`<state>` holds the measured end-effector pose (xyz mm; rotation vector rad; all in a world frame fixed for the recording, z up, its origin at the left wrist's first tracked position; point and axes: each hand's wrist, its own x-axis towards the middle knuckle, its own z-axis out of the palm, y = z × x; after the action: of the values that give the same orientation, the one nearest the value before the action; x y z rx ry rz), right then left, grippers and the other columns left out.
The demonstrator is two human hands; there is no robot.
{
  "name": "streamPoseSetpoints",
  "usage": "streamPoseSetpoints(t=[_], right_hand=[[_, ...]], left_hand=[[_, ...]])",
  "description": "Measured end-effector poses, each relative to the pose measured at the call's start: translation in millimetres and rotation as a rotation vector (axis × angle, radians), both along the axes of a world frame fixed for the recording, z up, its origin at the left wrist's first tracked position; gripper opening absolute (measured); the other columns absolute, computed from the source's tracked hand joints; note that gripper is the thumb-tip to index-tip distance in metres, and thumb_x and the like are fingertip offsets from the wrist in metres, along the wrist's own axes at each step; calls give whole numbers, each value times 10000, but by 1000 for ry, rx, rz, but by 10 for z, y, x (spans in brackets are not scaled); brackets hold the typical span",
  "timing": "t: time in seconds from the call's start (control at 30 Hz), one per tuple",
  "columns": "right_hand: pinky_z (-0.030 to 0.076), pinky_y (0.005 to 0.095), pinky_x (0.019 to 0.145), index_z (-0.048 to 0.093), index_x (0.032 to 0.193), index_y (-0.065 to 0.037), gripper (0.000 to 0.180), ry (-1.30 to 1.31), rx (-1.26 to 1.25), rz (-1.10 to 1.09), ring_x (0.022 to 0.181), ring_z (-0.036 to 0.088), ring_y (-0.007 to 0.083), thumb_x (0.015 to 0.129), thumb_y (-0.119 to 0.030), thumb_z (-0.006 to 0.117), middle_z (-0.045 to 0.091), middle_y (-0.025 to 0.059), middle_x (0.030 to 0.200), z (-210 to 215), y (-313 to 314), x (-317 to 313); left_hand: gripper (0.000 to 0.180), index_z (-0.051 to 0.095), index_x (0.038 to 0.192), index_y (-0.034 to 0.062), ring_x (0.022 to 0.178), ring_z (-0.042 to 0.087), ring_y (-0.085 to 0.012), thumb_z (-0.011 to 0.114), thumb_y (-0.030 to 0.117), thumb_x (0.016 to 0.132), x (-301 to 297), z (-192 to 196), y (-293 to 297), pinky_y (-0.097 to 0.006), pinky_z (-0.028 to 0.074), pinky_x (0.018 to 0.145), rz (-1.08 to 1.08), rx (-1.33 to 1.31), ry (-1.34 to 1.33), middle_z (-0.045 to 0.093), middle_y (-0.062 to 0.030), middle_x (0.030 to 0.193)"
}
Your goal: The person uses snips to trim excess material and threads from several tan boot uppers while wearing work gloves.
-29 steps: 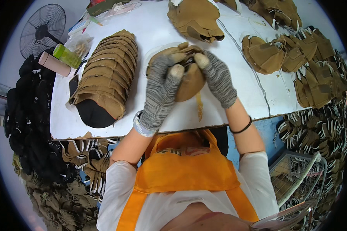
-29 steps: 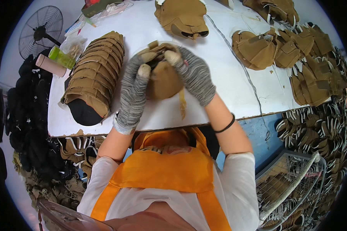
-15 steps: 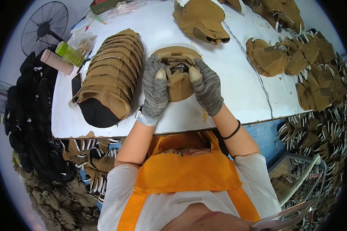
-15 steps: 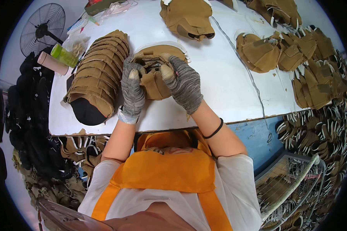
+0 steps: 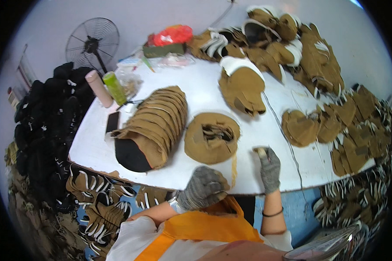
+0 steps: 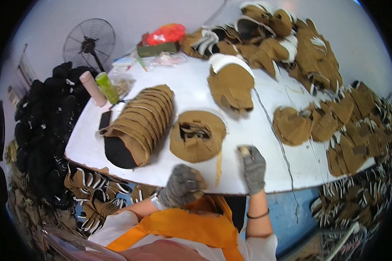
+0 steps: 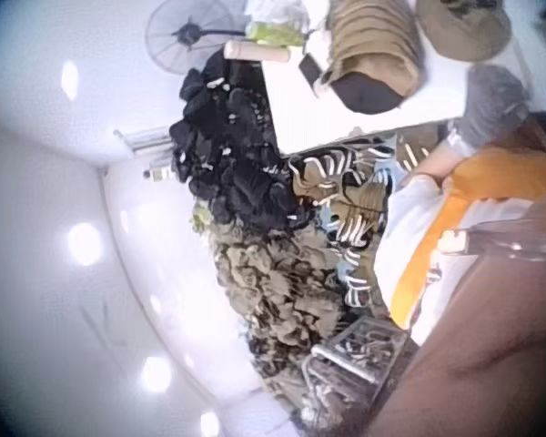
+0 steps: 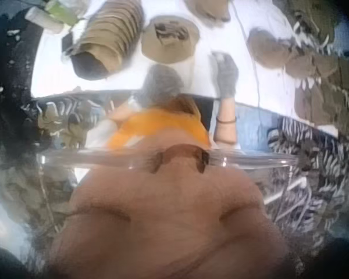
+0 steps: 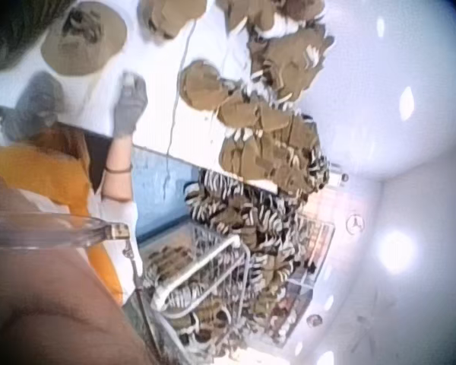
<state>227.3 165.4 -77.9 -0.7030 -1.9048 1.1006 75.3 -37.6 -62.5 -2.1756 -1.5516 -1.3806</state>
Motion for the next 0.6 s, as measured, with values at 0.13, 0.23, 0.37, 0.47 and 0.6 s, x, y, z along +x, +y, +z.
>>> streamPoseSetpoints(t=[0.13,0.23,0.37,0.47,0.6], right_hand=[[504,327,645,646,898,-53,158,-306,284,-166,690,632,251,815,-184,673,655,125,799,-334,0,166],[511,327,653,640,867,-55,178,-442,349,-205,698,636,275,781,-192,715,641,120,806,-270,-147,54],[510,326,644,640,874,-33,167,-268,306,-200,681,629,270,788,-159,708,640,125,800,-456,-5,90],[507,324,637,643,872,-36,148,-275,316,-188,677,626,272,793,-147,701,641,123,794,-448,-4,142],[506,333,622,644,858,-63,127,-267,542,-204,669,619,280,791,-155,700,634,120,787,-411,17,133]], left_hand=[[123,650,840,54,797,587,-301,638,175,823,-19,-473,118,-392,457,680,5,-378,-86,623,-104,807],[159,643,823,50,775,577,-306,611,204,844,38,-343,161,-395,456,670,132,-579,44,603,-115,781],[171,640,838,59,756,563,-298,605,227,842,2,-420,169,-389,453,661,80,-476,123,582,-110,784],[130,643,864,72,767,567,-288,609,193,832,-8,-470,164,-384,452,659,57,-383,176,588,-91,805],[104,647,889,83,772,569,-280,616,148,814,27,-357,153,-383,450,652,71,-335,195,601,-73,837]])
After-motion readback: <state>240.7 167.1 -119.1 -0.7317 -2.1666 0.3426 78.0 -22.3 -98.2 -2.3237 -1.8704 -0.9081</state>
